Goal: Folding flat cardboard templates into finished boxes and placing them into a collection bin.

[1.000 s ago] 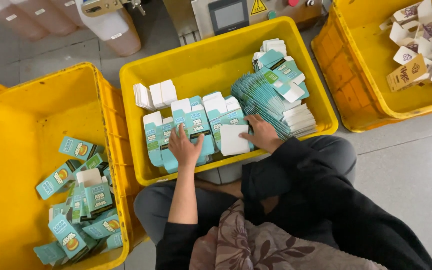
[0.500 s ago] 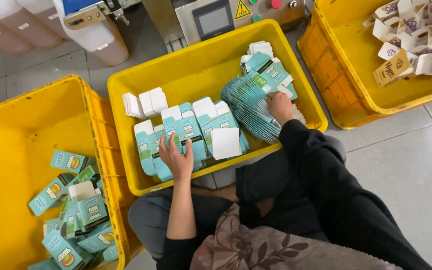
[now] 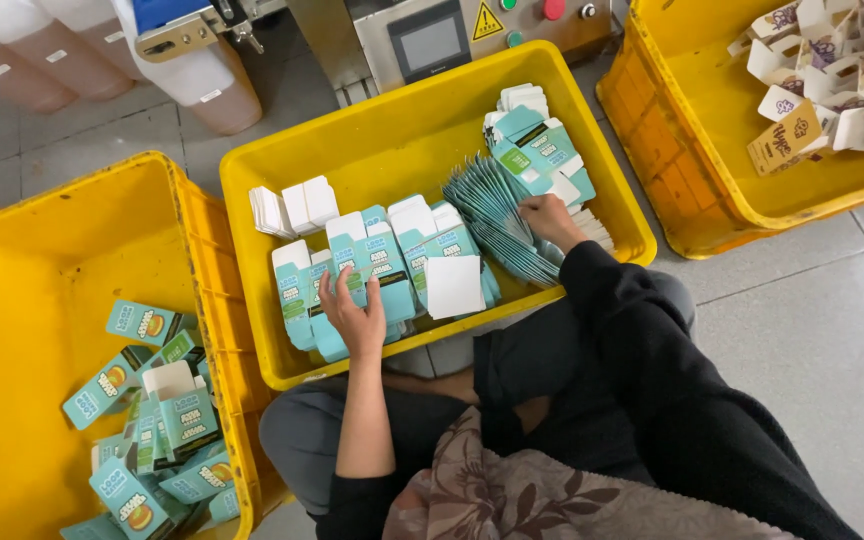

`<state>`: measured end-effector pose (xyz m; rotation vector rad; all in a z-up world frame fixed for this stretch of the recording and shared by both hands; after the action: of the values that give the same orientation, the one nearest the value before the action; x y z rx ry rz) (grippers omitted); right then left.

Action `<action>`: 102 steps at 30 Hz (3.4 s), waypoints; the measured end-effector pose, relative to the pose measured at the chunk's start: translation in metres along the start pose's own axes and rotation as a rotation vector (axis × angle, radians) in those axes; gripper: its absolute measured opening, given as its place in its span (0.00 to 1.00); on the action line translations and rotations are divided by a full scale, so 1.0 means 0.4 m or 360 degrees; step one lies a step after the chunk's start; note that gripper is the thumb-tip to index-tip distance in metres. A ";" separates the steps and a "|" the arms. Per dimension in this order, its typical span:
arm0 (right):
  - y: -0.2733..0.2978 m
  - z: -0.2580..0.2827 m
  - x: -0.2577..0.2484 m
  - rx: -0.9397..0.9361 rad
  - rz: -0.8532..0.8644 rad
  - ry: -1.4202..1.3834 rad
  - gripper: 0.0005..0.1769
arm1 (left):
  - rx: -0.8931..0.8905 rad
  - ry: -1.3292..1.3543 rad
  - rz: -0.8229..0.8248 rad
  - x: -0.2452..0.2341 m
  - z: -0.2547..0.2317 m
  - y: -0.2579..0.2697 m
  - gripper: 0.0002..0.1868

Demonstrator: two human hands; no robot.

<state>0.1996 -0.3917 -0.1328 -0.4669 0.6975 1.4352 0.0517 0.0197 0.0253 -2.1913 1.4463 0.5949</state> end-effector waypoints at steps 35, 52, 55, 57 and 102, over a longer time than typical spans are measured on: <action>0.600 0.461 -0.038 0.0024 0.0527 -0.1145 0.24 | -0.0081 0.1882 0.0864 0.095 -0.150 0.165 0.41; 0.648 0.624 -0.092 -0.0603 0.0424 -0.0812 0.65 | -0.0055 0.1423 0.0733 0.014 -0.285 0.238 0.42; 0.632 0.569 -0.076 -0.0565 0.0596 -0.1313 0.42 | -0.0106 0.1480 0.0667 0.003 -0.238 0.223 0.34; 0.639 0.544 -0.050 -0.0521 0.0881 -0.1789 0.35 | -0.0027 0.1556 0.0682 -0.019 -0.251 0.216 0.30; 0.334 0.524 0.073 -0.0411 0.0593 -0.1419 0.20 | -0.0024 0.0328 0.0803 0.078 -0.215 0.080 0.67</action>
<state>0.0995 -0.2153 0.0140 0.1458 -0.1352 1.8829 0.0426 -0.0645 0.0726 -1.9409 2.1352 0.5496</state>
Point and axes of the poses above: each hand's wrist, its own y-axis away from the middle knuckle, its own x-axis out of the palm, z = x × y, the point moved 7 cm from there along -y, towards the middle knuckle, and after that the axes turned 1 degree about z, right-handed, at the moved point
